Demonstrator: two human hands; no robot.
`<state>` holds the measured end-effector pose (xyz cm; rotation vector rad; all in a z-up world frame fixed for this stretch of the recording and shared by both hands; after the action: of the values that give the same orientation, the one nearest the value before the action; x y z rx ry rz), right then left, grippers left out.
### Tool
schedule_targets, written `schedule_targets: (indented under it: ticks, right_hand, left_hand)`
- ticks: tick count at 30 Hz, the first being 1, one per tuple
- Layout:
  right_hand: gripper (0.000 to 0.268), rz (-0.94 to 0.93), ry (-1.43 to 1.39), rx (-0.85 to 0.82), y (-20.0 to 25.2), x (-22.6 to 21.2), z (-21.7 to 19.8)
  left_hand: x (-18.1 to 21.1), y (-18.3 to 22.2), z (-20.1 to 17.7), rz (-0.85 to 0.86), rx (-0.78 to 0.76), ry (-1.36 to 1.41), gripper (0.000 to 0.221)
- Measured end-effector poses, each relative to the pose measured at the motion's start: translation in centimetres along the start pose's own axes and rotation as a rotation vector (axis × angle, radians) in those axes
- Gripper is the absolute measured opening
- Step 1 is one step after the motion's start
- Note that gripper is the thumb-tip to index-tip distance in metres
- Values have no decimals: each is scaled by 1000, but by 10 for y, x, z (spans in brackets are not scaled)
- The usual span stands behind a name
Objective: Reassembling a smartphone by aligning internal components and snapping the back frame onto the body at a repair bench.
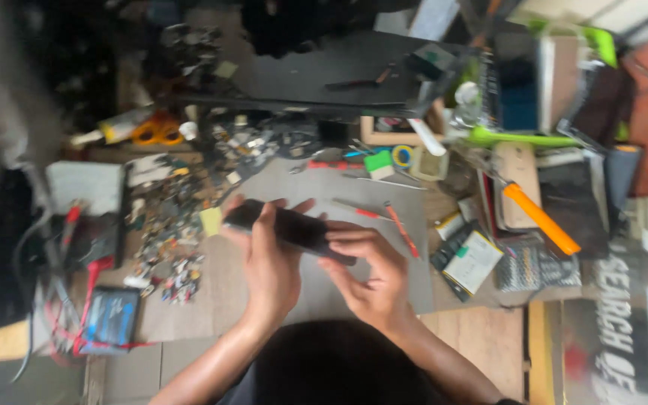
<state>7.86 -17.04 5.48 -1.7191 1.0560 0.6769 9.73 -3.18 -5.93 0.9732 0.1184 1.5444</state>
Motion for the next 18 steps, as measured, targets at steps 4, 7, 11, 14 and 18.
schedule_targets:
  ticks: [4, 7, 11, 14, 18]
  right_hand:
    - [10, 99, -43, 38, 2, 18, -9]
    - [21, 264, -88, -182, -1, 37, -16]
    - [47, 466, -124, -569, 7, 44, -18]
    - [53, 520, -47, -617, 8, 26, -39]
    - [65, 556, -6, -435, -11, -19, -108]
  left_hand:
    - [4, 9, 17, 212, -173, -100, 44]
    - [13, 28, 28, 429, -185, -479, 45]
    - [-2, 55, 46, 524, -632, -549, 44]
    - [-4, 78, 60, 507, -910, -633, 70]
    - [3, 84, 72, 391, -1294, -697, 93]
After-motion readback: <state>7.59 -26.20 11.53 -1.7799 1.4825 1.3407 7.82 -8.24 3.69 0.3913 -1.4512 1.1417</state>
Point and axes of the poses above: each hand's wrist, its own y-axis away from the middle knuckle, its own z-axis out of the palm, x = y × z, the point moved 9 cm from there along -y, towards the middle knuckle, and after that the axes turned 2 degrees about -x, right-handed, at the moved point
